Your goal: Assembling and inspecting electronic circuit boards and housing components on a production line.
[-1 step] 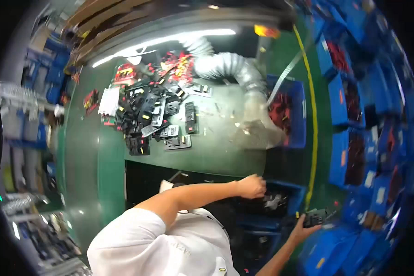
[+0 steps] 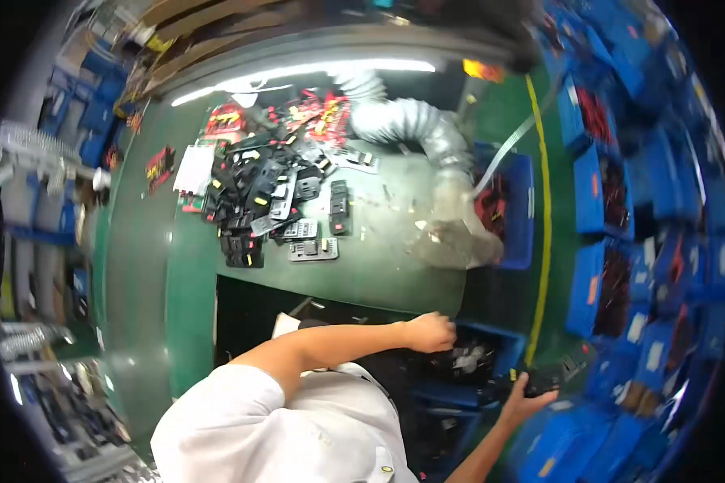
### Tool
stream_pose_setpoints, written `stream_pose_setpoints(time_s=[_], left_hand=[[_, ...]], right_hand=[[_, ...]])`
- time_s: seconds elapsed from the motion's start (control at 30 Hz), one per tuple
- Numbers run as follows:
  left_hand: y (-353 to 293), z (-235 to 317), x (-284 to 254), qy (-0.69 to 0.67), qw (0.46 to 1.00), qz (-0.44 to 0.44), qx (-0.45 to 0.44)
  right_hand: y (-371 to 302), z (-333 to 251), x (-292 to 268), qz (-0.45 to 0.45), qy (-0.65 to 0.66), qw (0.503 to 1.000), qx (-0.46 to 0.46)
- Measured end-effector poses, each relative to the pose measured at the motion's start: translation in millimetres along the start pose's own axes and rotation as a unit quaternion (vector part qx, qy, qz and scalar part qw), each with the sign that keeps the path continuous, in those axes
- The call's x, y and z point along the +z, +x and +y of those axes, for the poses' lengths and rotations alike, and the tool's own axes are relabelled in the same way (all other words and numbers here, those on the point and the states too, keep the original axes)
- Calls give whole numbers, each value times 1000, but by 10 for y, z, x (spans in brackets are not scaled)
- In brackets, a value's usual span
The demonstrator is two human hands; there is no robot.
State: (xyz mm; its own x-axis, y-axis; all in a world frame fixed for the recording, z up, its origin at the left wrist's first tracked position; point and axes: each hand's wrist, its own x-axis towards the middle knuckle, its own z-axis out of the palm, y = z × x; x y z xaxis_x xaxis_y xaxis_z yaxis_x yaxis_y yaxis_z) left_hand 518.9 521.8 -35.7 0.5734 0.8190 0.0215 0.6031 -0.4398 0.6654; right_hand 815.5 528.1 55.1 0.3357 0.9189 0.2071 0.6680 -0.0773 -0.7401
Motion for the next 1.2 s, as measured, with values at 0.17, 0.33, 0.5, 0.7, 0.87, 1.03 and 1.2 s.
stream_pose_setpoints(time_s=[0.17, 0.33, 0.5, 0.7, 0.87, 1.03, 1.2], left_hand=[[-1618, -302, -517, -86, 977, 86, -173], [-3254, -461, -696, -88, 860, 201, -461], [-4355, -405, -475, -144, 751, 278, -582], [-5247, -183, -355, -192, 635, 348, -662], [-5735, -254, -402, -234, 600, 303, -703], [-5951, -487, -626, -258, 583, 300, -710], [-6078, -527, -856, -96, 560, 438, -697]], right_hand=[[-190, -1942, 914, -265, 79, 944, -178], [-844, -3134, 2356, -492, 80, 751, -433], [-1377, -3555, 3495, -579, 15, 710, -400], [-1534, -4009, 4231, -398, -172, 803, -408], [-1785, -4149, 4422, -421, -177, 793, -403], [-1950, -4165, 4397, -469, -114, 762, -432], [-1962, -4159, 4391, -492, -99, 758, -417]])
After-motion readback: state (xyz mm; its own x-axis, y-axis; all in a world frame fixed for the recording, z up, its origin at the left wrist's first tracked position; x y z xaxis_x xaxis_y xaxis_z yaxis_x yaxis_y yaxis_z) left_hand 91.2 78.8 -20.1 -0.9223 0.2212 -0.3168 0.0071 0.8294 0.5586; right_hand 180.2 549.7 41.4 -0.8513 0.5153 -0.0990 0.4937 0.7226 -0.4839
